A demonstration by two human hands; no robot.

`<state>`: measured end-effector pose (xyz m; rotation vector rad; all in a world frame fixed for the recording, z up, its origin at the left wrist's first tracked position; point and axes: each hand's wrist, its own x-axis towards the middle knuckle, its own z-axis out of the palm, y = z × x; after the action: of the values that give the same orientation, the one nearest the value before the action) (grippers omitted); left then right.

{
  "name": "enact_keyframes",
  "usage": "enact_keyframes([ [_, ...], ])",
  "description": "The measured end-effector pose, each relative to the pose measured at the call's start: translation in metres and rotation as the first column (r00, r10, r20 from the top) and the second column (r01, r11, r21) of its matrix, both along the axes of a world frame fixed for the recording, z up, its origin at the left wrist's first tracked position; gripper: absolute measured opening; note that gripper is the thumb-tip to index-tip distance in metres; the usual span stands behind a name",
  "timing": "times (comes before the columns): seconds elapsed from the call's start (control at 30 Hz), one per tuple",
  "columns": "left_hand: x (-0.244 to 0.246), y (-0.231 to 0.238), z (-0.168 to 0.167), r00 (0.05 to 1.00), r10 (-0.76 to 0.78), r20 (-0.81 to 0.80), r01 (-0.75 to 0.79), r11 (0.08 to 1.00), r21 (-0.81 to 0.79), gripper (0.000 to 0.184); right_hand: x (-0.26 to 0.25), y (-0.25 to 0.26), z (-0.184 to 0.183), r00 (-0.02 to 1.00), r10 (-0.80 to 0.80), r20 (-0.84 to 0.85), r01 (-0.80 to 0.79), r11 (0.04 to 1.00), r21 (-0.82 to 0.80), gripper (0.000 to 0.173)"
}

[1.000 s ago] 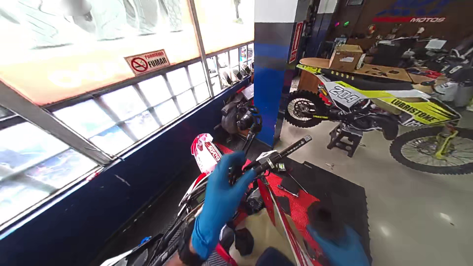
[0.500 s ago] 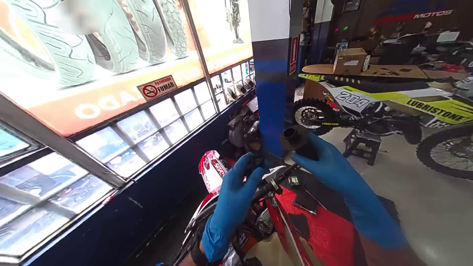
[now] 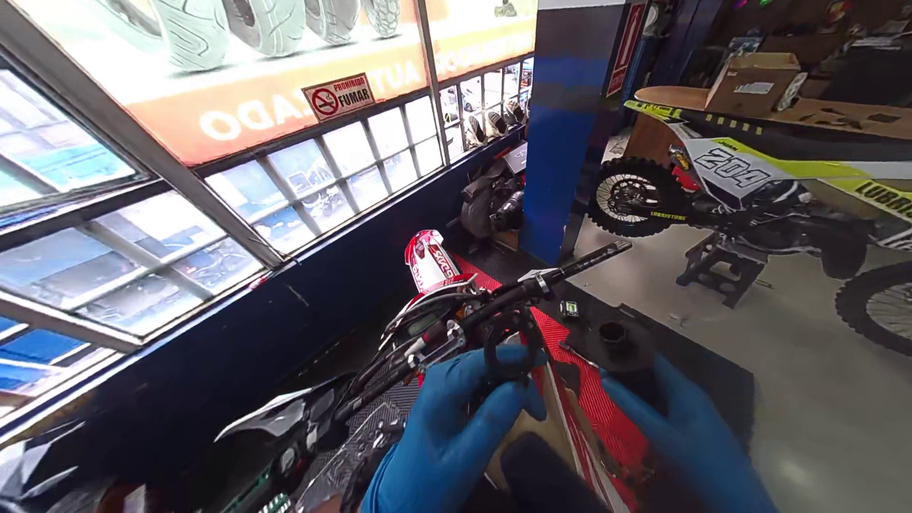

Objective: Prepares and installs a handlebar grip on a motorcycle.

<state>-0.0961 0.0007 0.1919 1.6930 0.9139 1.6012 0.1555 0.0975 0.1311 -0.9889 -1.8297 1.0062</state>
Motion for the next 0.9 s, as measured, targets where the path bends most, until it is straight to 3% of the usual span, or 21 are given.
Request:
enact_keyframes([
  [0.23, 0.019, -0.017, -0.016, 0.998, 0.059, -0.035, -0.055, 0.993, 0.1, 0.029, 0.01, -0.072, 0.017, 0.99, 0.056, -0.129, -0.052, 0.998, 0.033, 0.039],
  [0.43, 0.034, -0.03, -0.031, 0.994, 0.006, -0.105, 0.006, 0.993, 0.122, 0.03, 0.023, -0.128, 0.036, 0.984, -0.087, -0.154, 0.092, 0.995, 0.025, 0.035],
  [0.7, 0.035, -0.039, -0.034, 0.983, -0.167, -0.076, 0.173, 0.982, 0.076, 0.029, 0.027, -0.167, 0.032, 0.98, -0.132, -0.15, 0.139, 0.989, 0.039, 0.032],
  [0.9, 0.032, -0.048, -0.033, 0.976, -0.216, -0.036, 0.218, 0.975, 0.05, 0.029, 0.026, -0.181, 0.019, 0.979, -0.129, -0.155, 0.142, 0.987, 0.077, 0.033],
])
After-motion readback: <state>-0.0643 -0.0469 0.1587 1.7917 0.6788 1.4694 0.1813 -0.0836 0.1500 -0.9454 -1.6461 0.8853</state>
